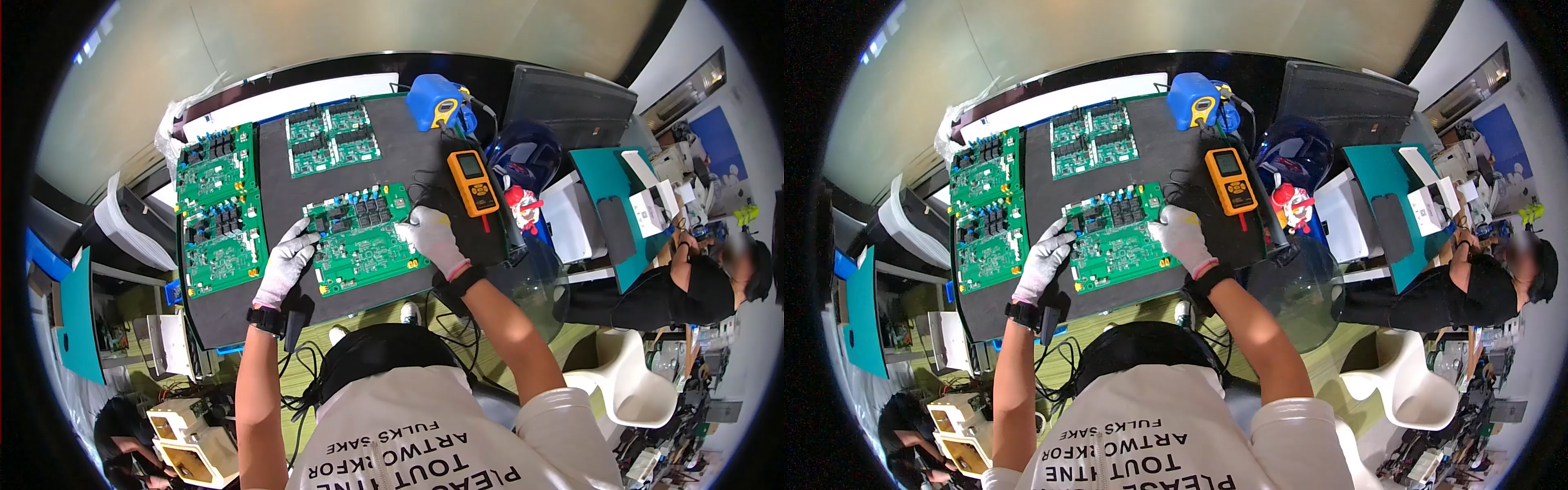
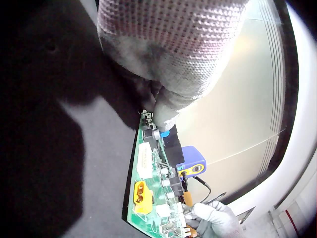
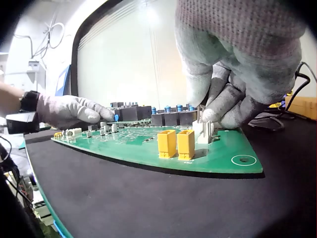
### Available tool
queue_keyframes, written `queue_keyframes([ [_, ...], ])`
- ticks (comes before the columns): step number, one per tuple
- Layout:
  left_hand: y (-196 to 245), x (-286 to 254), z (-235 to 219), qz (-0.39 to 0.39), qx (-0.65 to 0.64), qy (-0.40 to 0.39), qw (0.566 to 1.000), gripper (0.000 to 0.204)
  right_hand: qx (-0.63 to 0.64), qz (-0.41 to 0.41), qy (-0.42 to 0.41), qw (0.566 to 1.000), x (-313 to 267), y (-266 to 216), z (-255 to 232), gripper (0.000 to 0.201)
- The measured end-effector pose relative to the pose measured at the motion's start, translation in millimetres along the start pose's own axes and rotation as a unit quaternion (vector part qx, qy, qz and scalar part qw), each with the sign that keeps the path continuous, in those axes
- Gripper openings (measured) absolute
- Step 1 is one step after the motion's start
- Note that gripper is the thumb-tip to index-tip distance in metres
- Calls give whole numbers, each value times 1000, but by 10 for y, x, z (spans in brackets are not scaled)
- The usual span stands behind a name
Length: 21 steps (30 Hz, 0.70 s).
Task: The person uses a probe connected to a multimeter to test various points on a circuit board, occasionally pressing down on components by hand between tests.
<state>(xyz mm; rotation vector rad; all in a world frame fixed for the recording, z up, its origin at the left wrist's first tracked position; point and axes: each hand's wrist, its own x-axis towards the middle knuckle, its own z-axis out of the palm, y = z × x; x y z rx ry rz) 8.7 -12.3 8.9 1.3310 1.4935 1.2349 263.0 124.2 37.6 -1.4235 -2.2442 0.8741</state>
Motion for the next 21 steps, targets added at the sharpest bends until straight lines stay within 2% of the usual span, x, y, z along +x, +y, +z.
queue_keyframes([
  [1,2,-1,-3,-1,1,2,1000,24,-8,-7,17,1000,4,31,-6,28],
  [6,-14,1,-9,-4,-17,-7,1000,24,21,11,-7,1000,-3,66,-69,34],
  [8,-42,4,-7,-3,-25,-8,1000,24,30,-3,20,999,-59,31,-63,34],
  [21,-18,7,8,-6,-36,0,999,24,9,-11,22,1000,-74,61,14,34],
])
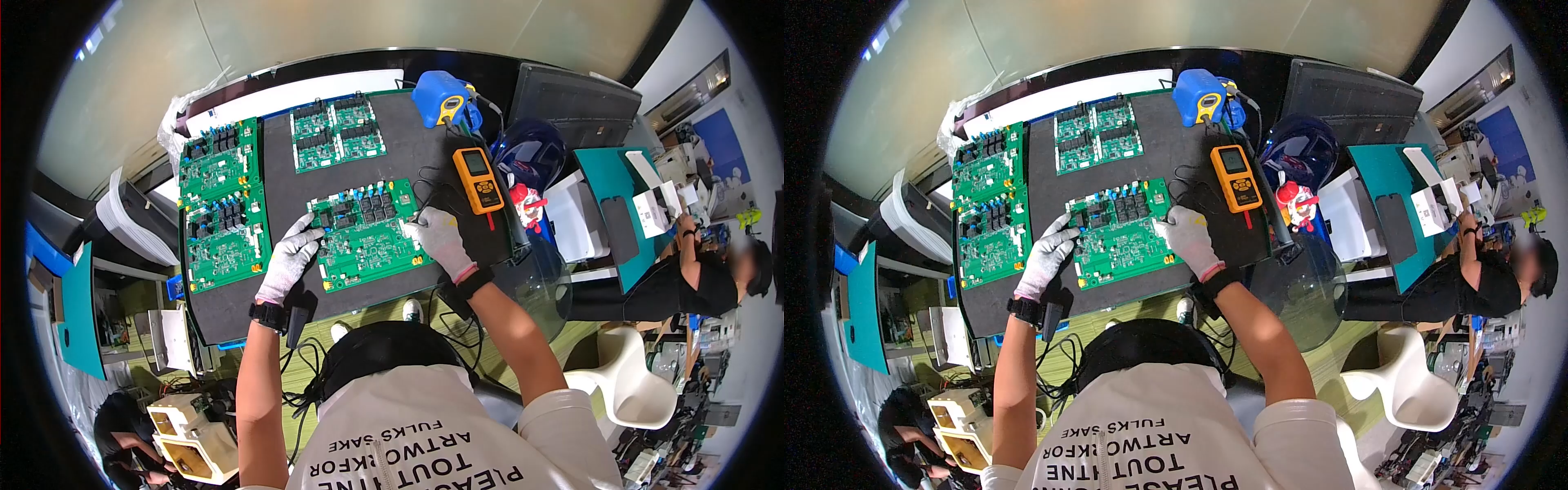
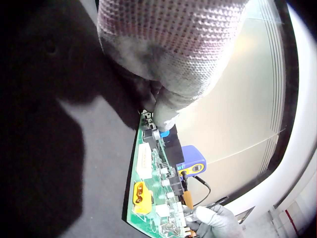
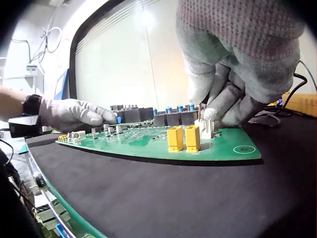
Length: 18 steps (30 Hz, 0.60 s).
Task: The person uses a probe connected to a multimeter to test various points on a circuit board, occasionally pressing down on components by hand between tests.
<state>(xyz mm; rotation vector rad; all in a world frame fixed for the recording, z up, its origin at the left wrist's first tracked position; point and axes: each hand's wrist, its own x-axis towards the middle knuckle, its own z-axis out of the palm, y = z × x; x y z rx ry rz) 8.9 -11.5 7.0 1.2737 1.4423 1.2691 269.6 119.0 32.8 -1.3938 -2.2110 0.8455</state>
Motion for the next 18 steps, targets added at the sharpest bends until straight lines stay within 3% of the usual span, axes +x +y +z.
queue_keyframes([
  [9,-13,4,-1,6,-7,-2,1000,24,2,-29,27,999,-40,-4,41,30],
  [18,-10,-7,-19,0,13,-7,1000,24,-10,30,-27,999,-23,-127,-43,29],
])
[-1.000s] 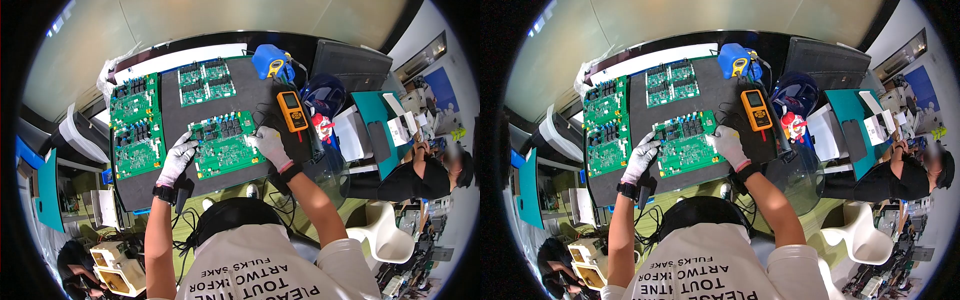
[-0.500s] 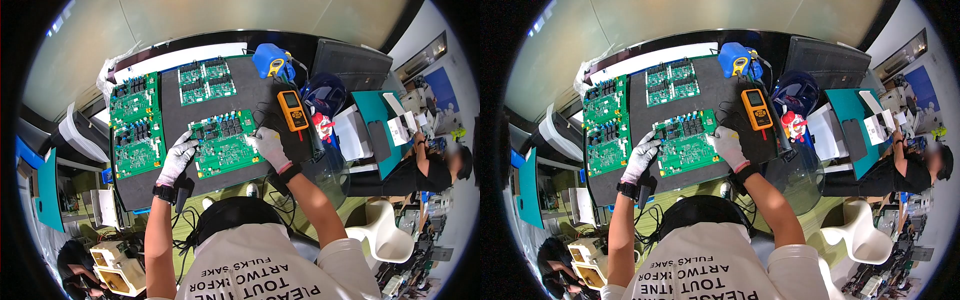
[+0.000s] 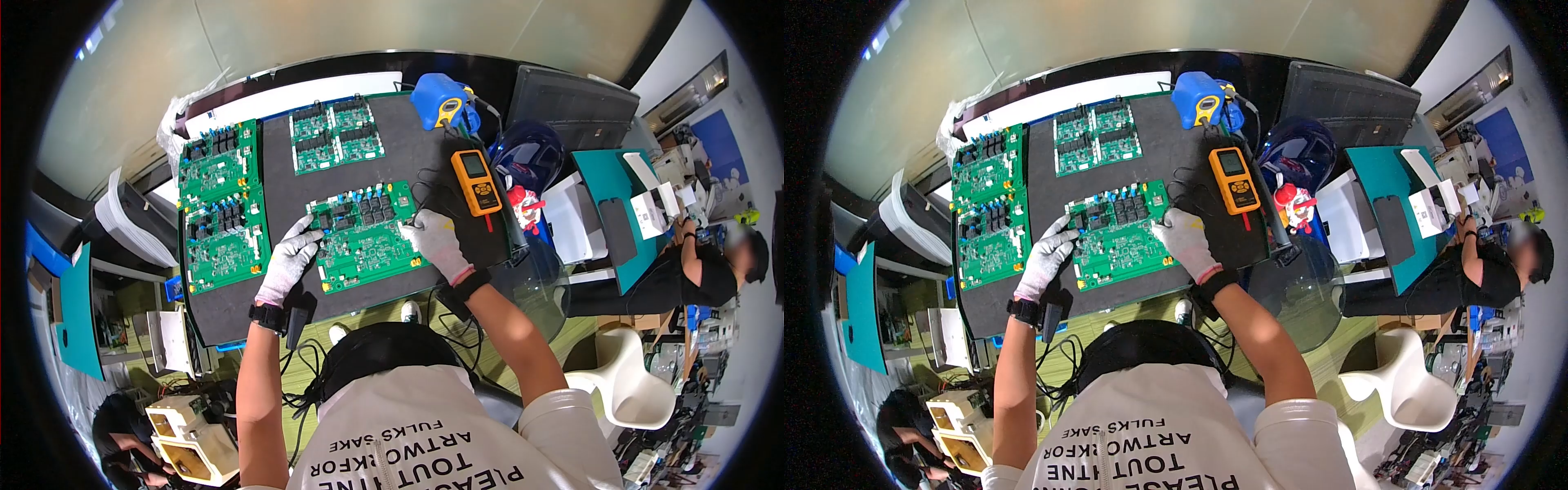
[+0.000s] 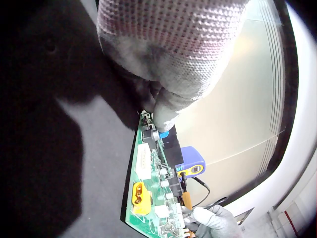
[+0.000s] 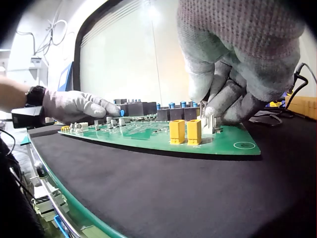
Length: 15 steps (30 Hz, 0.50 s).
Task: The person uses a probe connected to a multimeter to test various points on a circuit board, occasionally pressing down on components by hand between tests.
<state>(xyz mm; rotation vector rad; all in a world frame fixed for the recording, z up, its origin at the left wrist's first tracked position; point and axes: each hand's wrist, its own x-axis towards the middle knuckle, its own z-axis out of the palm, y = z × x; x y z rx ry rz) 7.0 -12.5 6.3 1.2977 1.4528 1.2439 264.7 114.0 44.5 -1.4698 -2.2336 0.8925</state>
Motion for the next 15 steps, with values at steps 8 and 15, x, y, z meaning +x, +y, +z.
queue_keyframes([
  [8,-14,5,18,8,8,10,1000,23,15,7,8,1000,-2,3,19,29],
  [15,2,3,23,12,5,10,1000,23,15,-2,5,1000,-14,-4,4,30],
])
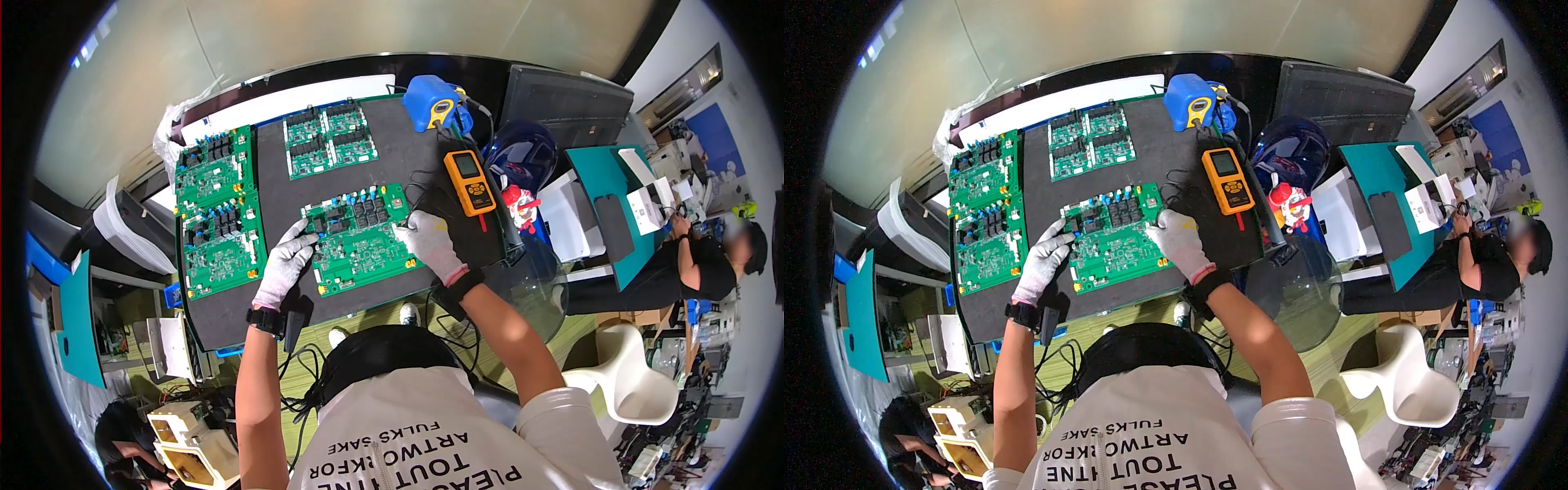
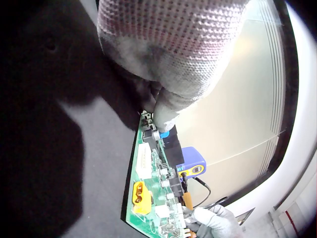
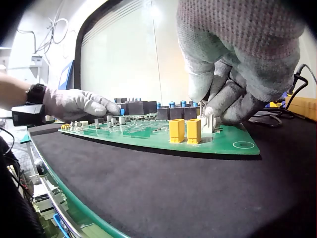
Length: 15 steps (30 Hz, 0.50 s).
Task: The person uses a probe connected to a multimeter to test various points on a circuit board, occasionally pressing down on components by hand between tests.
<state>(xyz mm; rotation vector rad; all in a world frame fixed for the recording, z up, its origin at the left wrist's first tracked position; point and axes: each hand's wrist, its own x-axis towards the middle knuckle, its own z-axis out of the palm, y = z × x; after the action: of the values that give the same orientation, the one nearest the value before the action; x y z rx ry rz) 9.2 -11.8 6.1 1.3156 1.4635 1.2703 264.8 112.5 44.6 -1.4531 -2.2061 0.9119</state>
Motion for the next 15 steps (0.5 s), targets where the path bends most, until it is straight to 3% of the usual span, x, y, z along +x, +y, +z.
queue_keyframes([
  [3,-37,3,-17,-4,9,-5,1000,22,4,8,2,1000,17,52,46,30],
  [6,-16,1,-18,-8,3,-12,1000,22,19,-47,64,997,29,76,56,32],
  [8,-10,4,-20,-10,2,-14,1000,22,30,57,-28,998,46,39,-28,31],
  [9,-9,3,-21,-13,0,-15,1000,22,30,57,-28,998,50,66,-9,31],
  [15,-27,2,-19,-12,0,-10,1000,22,-1,-9,2,1000,68,124,24,34],
])
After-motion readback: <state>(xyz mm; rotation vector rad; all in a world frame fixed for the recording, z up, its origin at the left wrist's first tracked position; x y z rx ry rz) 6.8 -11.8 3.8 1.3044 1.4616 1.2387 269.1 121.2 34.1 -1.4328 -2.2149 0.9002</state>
